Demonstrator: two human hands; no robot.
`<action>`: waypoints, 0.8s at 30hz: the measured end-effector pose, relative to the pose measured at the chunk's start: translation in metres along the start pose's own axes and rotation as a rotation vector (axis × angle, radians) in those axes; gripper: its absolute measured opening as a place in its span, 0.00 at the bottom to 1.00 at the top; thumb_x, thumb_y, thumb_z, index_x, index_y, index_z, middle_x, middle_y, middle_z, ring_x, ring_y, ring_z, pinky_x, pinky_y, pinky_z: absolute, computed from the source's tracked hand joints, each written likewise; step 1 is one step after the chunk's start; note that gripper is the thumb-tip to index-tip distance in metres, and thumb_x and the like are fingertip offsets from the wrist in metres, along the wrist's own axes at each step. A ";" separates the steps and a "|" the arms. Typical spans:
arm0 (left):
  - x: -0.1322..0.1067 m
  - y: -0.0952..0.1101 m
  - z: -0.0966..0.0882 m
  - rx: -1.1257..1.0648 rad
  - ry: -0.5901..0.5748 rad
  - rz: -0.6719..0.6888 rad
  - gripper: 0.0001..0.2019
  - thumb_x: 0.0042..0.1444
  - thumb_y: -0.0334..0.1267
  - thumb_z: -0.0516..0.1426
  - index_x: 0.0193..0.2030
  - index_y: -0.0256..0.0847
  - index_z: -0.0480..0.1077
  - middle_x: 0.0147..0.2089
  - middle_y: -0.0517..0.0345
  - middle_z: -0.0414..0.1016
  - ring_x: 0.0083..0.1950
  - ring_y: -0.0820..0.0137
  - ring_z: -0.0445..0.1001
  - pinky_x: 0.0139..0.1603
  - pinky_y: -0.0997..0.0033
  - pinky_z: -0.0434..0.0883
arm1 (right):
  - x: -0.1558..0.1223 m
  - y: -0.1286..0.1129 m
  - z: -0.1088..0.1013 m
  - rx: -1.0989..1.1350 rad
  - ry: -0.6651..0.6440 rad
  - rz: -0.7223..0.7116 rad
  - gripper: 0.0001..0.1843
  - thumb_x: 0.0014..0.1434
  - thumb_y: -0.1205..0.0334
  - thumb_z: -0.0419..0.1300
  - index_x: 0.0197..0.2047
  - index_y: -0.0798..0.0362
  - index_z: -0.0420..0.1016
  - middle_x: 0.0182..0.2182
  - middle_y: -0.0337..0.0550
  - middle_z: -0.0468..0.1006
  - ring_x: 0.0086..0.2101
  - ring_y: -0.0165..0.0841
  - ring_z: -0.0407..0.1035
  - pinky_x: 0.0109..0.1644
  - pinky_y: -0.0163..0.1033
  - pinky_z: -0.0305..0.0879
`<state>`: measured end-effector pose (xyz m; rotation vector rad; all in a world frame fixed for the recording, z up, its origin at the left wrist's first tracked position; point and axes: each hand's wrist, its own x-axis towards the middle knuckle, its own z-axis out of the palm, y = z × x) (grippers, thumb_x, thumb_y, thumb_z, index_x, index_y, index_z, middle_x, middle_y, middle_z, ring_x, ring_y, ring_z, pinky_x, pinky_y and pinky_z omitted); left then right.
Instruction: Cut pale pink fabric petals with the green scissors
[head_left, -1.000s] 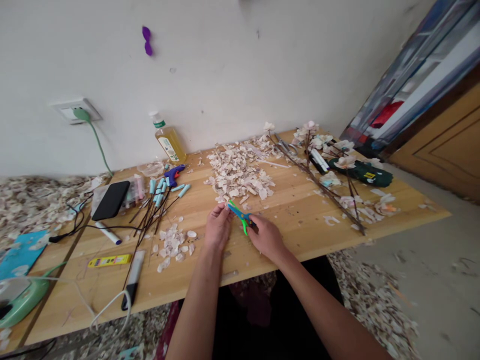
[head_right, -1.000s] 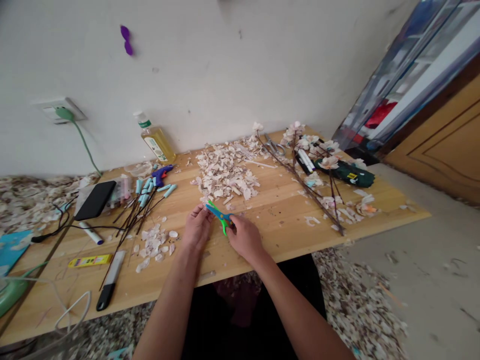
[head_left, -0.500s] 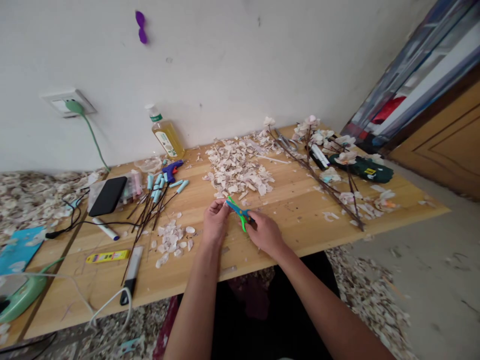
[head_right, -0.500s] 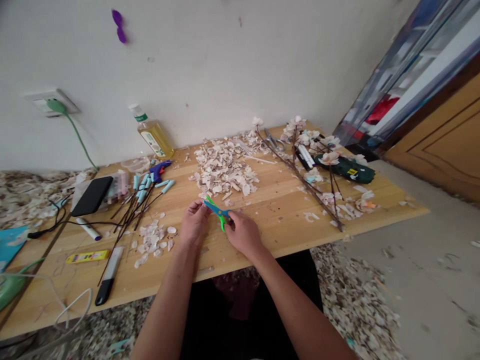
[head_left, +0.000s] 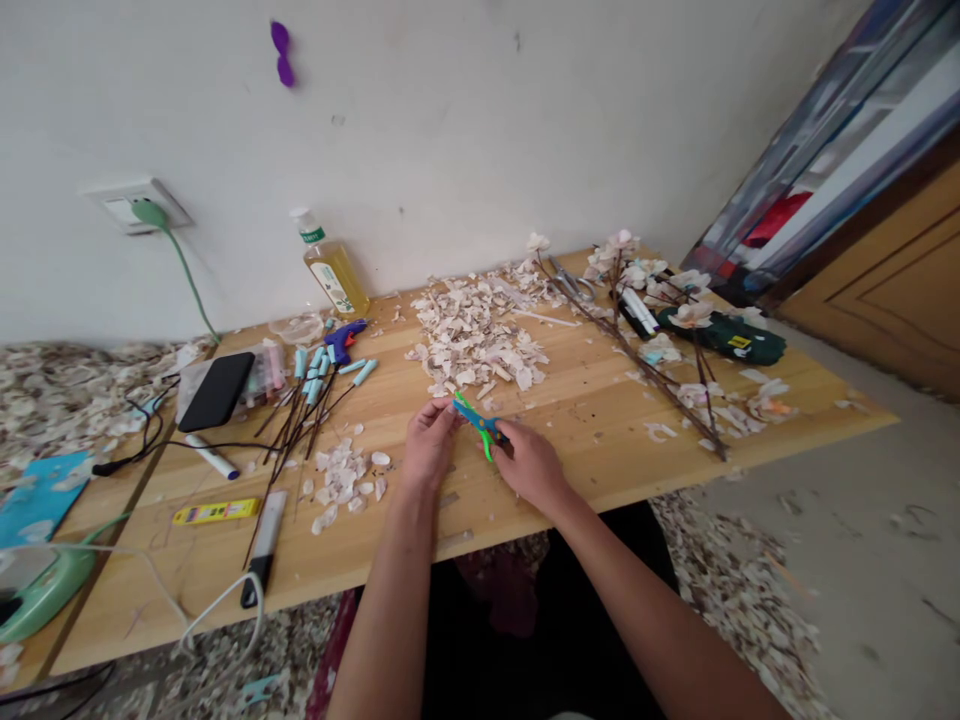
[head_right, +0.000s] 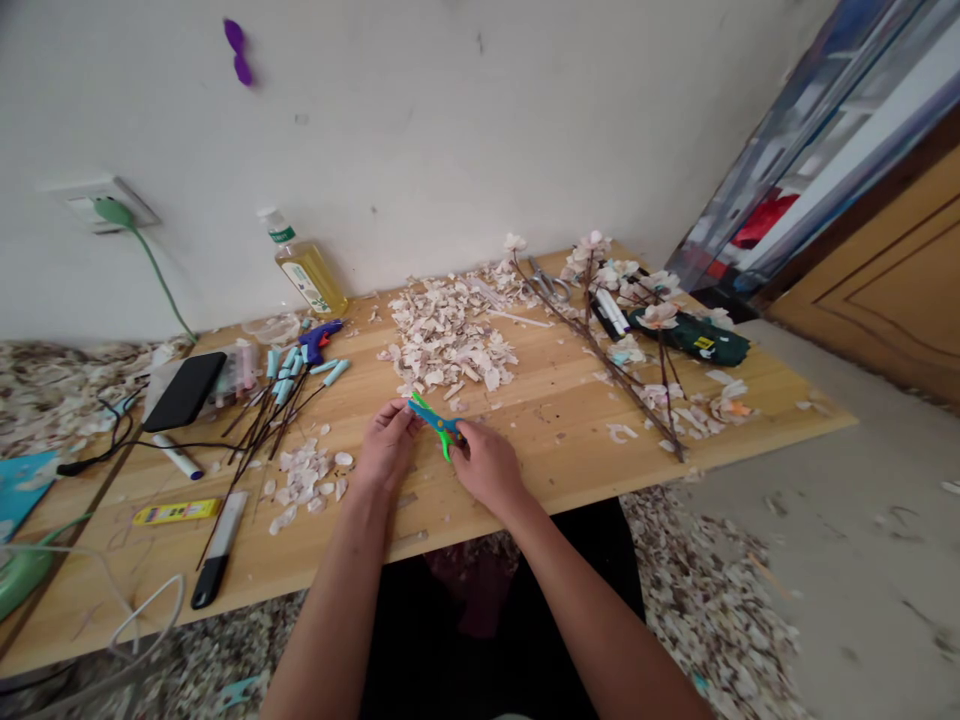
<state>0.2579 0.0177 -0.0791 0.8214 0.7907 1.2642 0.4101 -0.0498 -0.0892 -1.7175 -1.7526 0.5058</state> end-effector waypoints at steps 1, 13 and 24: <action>-0.001 0.001 0.002 -0.032 0.001 -0.014 0.13 0.43 0.42 0.71 0.32 0.39 0.77 0.31 0.59 0.76 0.33 0.75 0.73 0.41 0.75 0.71 | 0.000 0.000 0.000 -0.005 0.000 0.000 0.07 0.61 0.63 0.57 0.43 0.50 0.74 0.38 0.44 0.80 0.38 0.38 0.72 0.40 0.39 0.61; 0.003 -0.009 -0.009 0.094 0.008 0.054 0.11 0.48 0.44 0.68 0.34 0.40 0.77 0.31 0.58 0.77 0.34 0.74 0.74 0.41 0.74 0.71 | 0.000 0.001 0.003 -0.008 0.008 0.006 0.07 0.61 0.63 0.57 0.43 0.50 0.74 0.38 0.45 0.80 0.38 0.39 0.72 0.40 0.39 0.61; 0.002 -0.005 -0.008 0.211 0.038 0.105 0.11 0.49 0.43 0.68 0.35 0.39 0.77 0.32 0.57 0.77 0.34 0.72 0.74 0.42 0.73 0.70 | 0.000 0.001 0.002 -0.012 0.021 0.013 0.08 0.61 0.61 0.57 0.44 0.48 0.74 0.38 0.44 0.80 0.37 0.39 0.72 0.38 0.39 0.62</action>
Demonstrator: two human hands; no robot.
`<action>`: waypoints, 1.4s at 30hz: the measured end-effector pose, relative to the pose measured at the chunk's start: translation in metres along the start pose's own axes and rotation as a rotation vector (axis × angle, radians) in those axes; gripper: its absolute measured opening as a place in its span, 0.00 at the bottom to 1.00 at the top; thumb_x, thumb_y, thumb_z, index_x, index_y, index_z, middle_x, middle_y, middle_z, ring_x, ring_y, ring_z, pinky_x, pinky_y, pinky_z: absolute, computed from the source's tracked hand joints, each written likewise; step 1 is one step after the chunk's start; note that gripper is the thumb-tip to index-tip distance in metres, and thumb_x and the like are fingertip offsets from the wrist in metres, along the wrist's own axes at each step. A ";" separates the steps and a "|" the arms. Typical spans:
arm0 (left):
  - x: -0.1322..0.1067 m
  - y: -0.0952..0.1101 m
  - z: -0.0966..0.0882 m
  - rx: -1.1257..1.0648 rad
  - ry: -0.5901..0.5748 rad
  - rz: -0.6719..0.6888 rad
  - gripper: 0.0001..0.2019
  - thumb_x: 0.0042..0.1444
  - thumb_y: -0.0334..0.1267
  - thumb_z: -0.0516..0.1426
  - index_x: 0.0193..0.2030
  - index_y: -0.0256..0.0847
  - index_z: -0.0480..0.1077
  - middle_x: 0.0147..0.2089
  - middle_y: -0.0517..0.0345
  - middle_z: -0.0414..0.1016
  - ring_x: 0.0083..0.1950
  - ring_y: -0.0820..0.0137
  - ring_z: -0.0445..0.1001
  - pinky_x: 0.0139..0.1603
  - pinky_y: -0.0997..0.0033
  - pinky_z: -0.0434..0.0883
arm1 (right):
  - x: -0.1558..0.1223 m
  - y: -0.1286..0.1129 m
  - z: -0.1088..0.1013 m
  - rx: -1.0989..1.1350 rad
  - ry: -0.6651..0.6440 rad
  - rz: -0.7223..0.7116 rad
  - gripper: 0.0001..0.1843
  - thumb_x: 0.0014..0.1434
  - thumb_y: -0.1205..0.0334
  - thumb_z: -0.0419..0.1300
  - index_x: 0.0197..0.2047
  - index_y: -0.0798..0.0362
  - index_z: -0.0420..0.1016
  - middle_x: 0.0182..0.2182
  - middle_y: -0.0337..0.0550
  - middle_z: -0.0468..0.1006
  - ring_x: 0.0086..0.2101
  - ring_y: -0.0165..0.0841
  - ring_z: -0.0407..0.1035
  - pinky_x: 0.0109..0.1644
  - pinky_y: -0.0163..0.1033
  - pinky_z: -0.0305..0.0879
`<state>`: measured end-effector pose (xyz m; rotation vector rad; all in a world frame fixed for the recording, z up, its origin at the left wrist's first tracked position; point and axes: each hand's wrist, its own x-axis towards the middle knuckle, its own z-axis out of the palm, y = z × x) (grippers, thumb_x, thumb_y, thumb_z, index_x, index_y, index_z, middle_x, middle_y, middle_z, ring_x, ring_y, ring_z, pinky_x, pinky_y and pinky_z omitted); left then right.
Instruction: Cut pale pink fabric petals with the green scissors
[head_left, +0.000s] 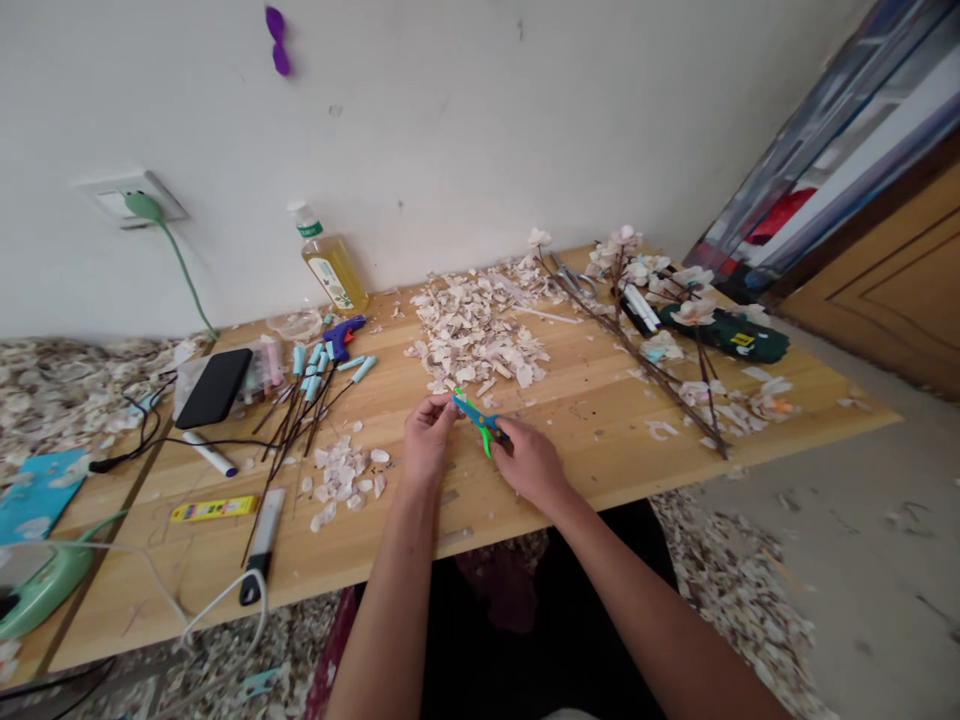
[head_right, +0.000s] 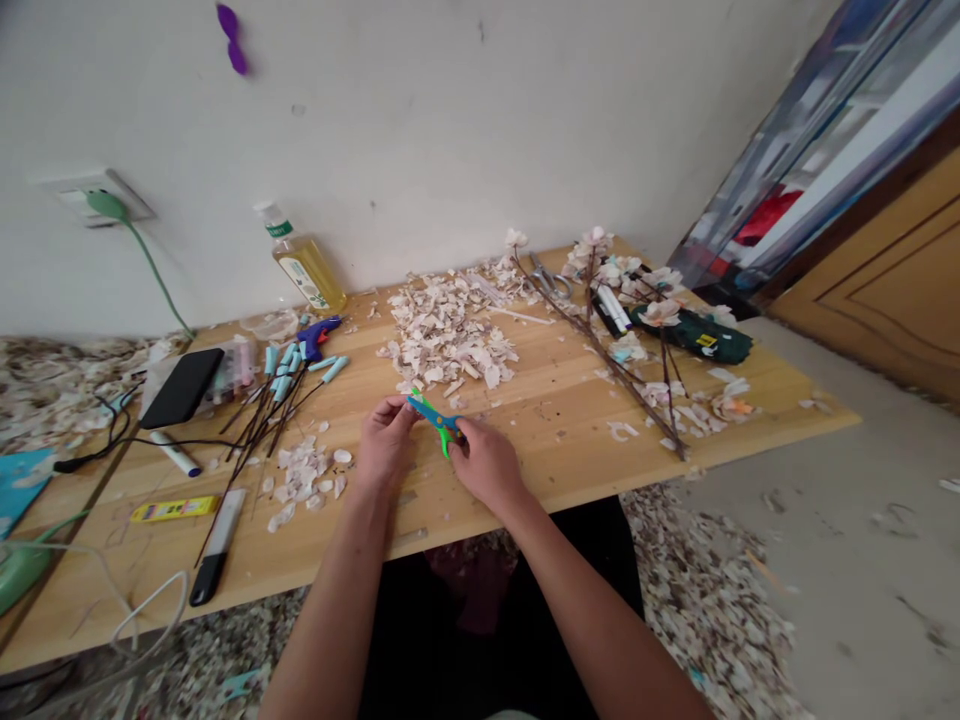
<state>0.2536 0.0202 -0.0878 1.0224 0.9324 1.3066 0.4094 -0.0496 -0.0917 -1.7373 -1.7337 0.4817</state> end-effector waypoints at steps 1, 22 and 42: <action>0.000 0.000 0.000 0.003 -0.003 0.002 0.11 0.49 0.43 0.67 0.35 0.39 0.77 0.32 0.57 0.77 0.34 0.72 0.74 0.42 0.73 0.70 | 0.000 0.000 0.000 0.000 -0.001 0.001 0.08 0.61 0.61 0.57 0.44 0.49 0.74 0.39 0.44 0.80 0.37 0.39 0.72 0.39 0.39 0.62; -0.004 0.002 0.016 -0.328 -0.013 -0.143 0.13 0.42 0.42 0.71 0.31 0.38 0.75 0.31 0.59 0.76 0.32 0.75 0.72 0.39 0.74 0.70 | 0.000 0.002 0.003 -0.030 0.007 -0.013 0.08 0.61 0.62 0.58 0.44 0.50 0.73 0.39 0.46 0.78 0.38 0.39 0.71 0.40 0.40 0.61; 0.002 -0.003 -0.003 0.032 -0.037 -0.009 0.12 0.51 0.46 0.65 0.33 0.39 0.76 0.29 0.61 0.73 0.31 0.75 0.70 0.39 0.75 0.68 | 0.000 0.003 0.005 -0.049 0.041 -0.041 0.06 0.60 0.66 0.56 0.42 0.51 0.70 0.38 0.46 0.76 0.38 0.39 0.69 0.41 0.40 0.61</action>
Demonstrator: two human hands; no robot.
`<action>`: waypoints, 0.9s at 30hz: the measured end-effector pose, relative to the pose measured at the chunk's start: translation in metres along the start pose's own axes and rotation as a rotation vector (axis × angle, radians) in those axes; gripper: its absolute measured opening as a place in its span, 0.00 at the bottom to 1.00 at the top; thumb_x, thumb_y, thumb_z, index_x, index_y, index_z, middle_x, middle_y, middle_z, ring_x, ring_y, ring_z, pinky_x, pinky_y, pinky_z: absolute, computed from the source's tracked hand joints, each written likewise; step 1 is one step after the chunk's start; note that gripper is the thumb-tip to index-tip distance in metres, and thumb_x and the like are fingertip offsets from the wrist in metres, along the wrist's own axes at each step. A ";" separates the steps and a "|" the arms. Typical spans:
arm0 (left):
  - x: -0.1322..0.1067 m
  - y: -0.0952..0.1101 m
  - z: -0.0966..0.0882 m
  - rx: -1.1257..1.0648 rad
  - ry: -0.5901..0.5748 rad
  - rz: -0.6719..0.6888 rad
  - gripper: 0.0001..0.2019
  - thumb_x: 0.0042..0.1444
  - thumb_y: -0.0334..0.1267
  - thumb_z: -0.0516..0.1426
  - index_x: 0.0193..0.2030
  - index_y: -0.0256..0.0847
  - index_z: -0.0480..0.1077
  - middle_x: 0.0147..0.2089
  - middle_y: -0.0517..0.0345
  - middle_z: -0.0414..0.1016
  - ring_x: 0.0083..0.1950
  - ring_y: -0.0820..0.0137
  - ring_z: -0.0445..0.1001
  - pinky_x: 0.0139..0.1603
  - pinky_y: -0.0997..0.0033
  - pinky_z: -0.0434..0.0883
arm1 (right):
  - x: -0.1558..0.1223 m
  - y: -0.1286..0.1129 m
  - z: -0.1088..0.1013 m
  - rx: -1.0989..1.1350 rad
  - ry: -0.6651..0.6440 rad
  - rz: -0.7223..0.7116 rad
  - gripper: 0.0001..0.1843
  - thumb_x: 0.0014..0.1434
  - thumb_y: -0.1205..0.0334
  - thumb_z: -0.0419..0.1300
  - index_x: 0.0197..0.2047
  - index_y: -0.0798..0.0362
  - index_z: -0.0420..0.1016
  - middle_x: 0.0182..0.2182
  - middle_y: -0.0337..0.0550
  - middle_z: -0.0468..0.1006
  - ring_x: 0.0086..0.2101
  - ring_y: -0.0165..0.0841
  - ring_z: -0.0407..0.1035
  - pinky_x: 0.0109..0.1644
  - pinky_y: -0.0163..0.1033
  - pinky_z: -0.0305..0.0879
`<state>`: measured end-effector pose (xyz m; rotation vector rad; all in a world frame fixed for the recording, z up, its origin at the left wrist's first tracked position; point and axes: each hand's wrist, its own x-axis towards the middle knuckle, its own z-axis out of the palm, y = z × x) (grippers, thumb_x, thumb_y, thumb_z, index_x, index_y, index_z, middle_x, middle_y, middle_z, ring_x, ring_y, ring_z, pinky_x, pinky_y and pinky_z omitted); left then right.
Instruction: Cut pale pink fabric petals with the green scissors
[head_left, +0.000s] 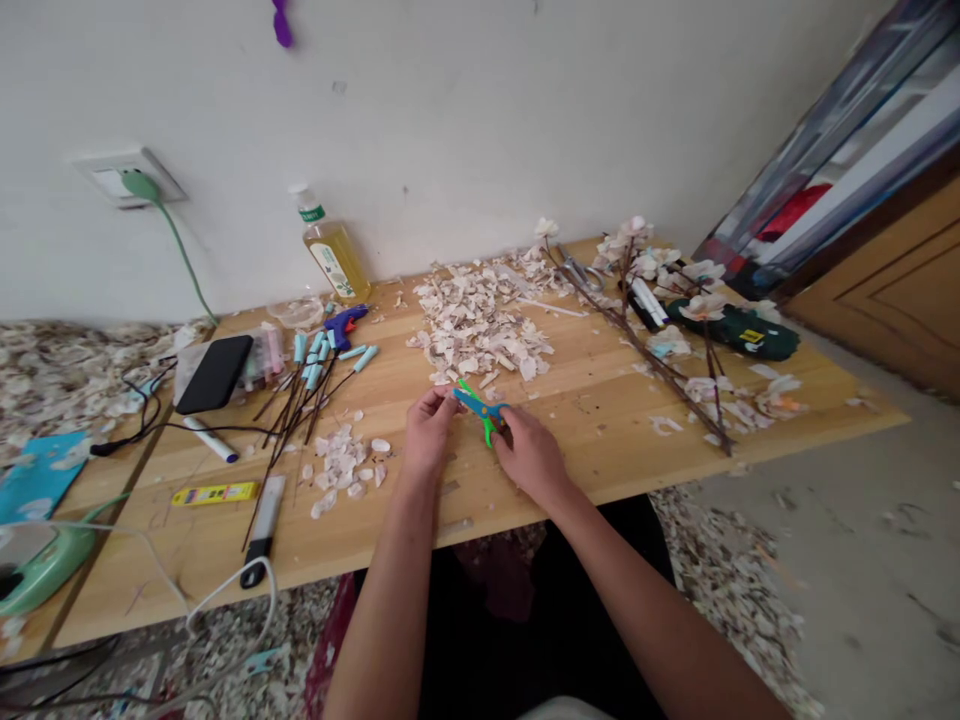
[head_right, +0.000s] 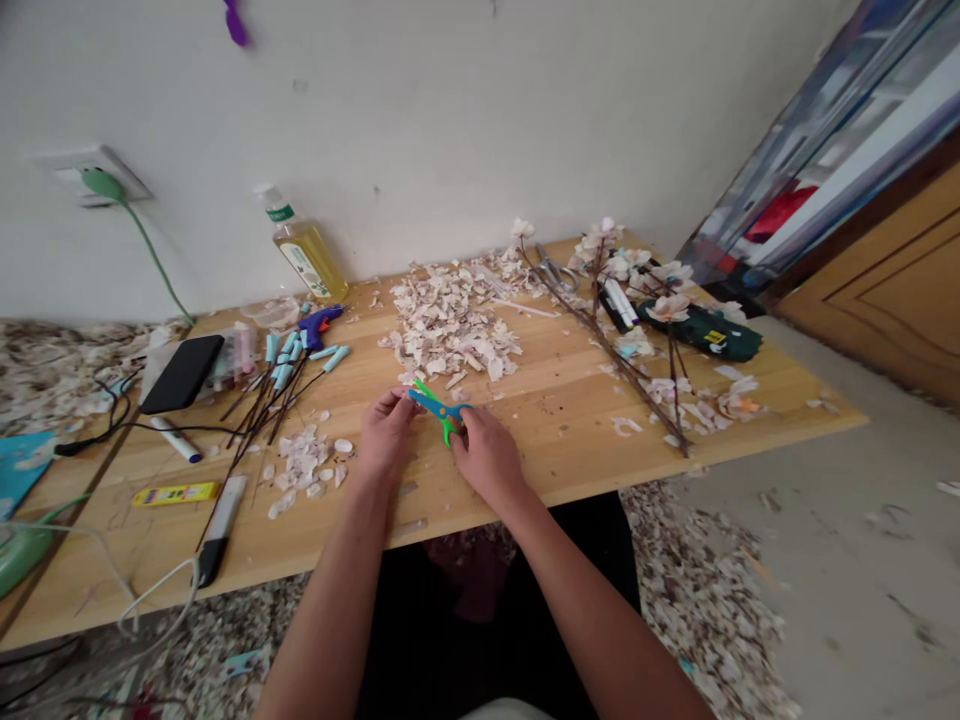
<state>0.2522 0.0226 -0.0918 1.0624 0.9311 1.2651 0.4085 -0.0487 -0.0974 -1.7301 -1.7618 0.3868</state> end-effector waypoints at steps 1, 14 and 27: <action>0.000 0.000 0.000 0.014 0.001 0.006 0.12 0.52 0.46 0.65 0.33 0.39 0.76 0.29 0.61 0.73 0.31 0.75 0.70 0.39 0.75 0.68 | 0.000 0.000 0.000 0.001 0.000 0.002 0.06 0.60 0.66 0.56 0.42 0.51 0.70 0.38 0.46 0.76 0.38 0.39 0.69 0.41 0.40 0.61; -0.004 0.006 0.012 -0.227 -0.021 -0.097 0.12 0.48 0.43 0.68 0.32 0.38 0.75 0.30 0.60 0.75 0.31 0.76 0.71 0.39 0.75 0.69 | 0.002 -0.001 0.000 0.000 -0.006 0.023 0.07 0.60 0.66 0.55 0.42 0.51 0.71 0.38 0.47 0.76 0.38 0.39 0.69 0.40 0.40 0.61; -0.007 0.008 0.023 -0.507 0.034 -0.147 0.12 0.44 0.39 0.71 0.31 0.37 0.74 0.32 0.58 0.77 0.35 0.74 0.75 0.43 0.73 0.71 | -0.001 -0.004 -0.003 0.006 -0.012 -0.013 0.06 0.60 0.63 0.57 0.42 0.51 0.70 0.37 0.45 0.77 0.37 0.38 0.70 0.39 0.39 0.60</action>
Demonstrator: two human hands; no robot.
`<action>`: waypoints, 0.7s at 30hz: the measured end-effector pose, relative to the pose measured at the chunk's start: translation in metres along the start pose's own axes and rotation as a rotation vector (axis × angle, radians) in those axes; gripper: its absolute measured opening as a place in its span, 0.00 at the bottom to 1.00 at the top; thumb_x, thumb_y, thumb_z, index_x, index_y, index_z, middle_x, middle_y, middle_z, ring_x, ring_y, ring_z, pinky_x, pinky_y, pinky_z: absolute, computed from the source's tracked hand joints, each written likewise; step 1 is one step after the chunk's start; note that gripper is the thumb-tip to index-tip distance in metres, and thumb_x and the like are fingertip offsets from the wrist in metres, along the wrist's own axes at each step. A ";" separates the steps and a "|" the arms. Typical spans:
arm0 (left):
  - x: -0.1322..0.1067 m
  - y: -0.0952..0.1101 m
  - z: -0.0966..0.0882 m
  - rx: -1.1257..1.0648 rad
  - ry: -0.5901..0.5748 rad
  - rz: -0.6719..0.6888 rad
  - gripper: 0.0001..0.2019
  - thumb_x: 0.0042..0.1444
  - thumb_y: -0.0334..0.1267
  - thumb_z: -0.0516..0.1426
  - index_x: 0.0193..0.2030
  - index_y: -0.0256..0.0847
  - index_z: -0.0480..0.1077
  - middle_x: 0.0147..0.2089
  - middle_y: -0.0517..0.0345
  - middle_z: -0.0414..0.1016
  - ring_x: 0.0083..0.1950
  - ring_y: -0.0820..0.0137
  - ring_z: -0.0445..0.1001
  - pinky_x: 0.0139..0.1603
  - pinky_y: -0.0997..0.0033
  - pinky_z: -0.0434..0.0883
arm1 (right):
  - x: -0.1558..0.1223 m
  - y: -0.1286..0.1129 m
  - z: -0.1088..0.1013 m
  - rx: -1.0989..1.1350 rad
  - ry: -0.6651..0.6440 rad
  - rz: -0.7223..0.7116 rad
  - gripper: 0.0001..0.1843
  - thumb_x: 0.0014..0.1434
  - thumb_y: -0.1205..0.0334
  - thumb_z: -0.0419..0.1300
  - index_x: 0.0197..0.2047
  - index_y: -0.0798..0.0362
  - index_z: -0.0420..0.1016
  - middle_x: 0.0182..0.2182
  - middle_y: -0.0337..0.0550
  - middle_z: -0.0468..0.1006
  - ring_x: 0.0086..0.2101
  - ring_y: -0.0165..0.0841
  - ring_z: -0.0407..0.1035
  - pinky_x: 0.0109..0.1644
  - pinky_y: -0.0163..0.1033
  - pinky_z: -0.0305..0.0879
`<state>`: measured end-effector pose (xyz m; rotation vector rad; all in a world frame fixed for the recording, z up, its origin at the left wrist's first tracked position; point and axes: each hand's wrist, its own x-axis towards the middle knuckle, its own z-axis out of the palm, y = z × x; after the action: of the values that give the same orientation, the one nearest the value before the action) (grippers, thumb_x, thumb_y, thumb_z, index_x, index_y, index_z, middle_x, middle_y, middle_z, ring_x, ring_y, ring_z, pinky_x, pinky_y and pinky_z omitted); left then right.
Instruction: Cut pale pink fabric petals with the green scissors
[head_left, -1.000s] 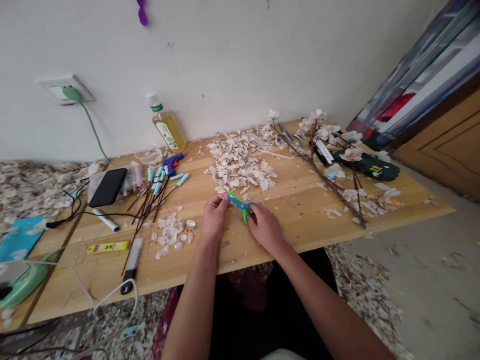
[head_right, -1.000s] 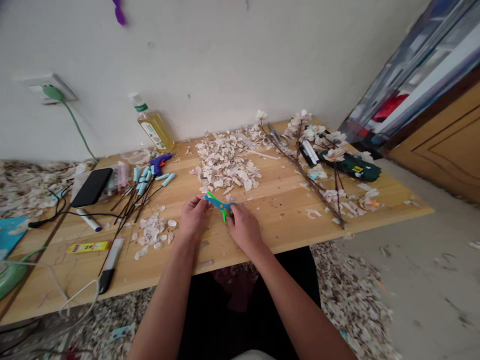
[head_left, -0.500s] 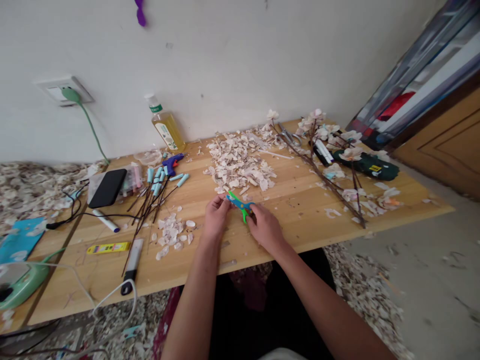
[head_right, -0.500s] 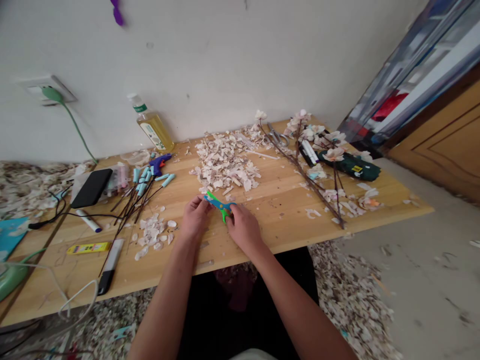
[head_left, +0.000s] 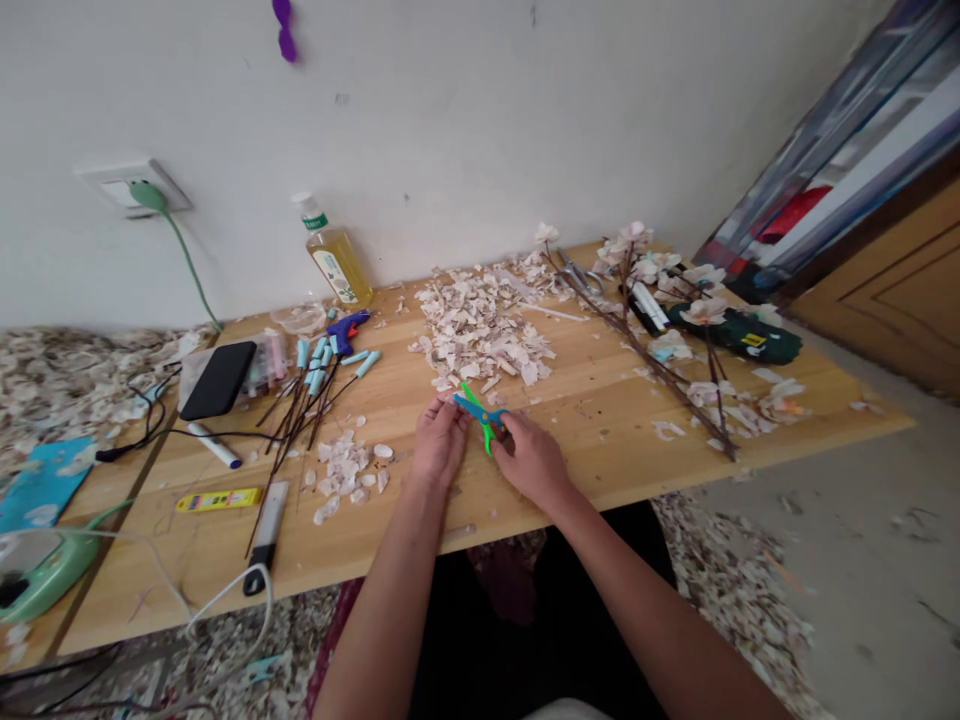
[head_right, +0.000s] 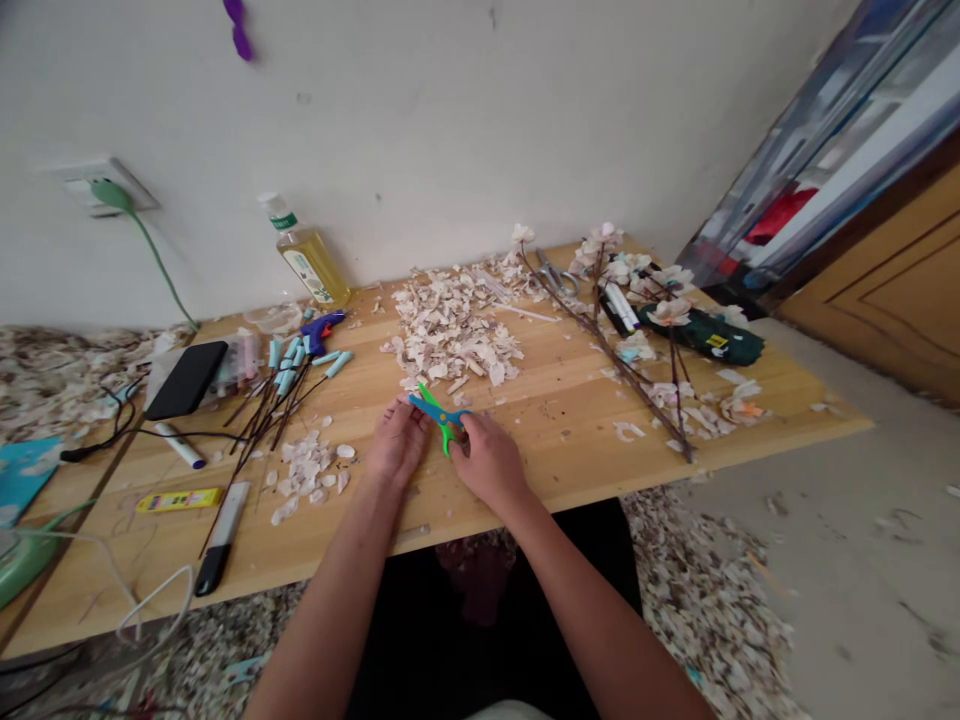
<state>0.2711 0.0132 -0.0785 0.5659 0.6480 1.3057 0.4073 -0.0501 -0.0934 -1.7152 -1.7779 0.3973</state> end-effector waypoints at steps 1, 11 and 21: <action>0.000 0.000 0.000 0.000 0.002 0.004 0.12 0.44 0.38 0.71 0.31 0.37 0.75 0.32 0.58 0.77 0.35 0.74 0.75 0.43 0.73 0.71 | 0.000 0.000 -0.001 0.000 -0.010 -0.002 0.06 0.60 0.63 0.57 0.42 0.50 0.71 0.37 0.44 0.77 0.36 0.38 0.70 0.38 0.39 0.60; -0.001 -0.003 0.003 0.055 0.029 0.009 0.14 0.41 0.39 0.72 0.31 0.37 0.74 0.31 0.59 0.76 0.32 0.75 0.73 0.39 0.75 0.70 | 0.001 0.000 -0.003 -0.008 -0.058 0.037 0.08 0.60 0.61 0.58 0.43 0.49 0.74 0.36 0.44 0.79 0.36 0.39 0.72 0.37 0.39 0.60; -0.001 -0.004 0.004 0.078 0.056 0.066 0.15 0.41 0.40 0.71 0.29 0.38 0.71 0.28 0.63 0.72 0.30 0.77 0.70 0.37 0.76 0.68 | 0.001 -0.001 -0.003 0.002 -0.052 0.022 0.09 0.61 0.62 0.58 0.44 0.49 0.74 0.38 0.44 0.80 0.37 0.39 0.72 0.38 0.39 0.62</action>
<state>0.2768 0.0111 -0.0788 0.6204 0.7345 1.3665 0.4085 -0.0498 -0.0898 -1.7391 -1.7961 0.4563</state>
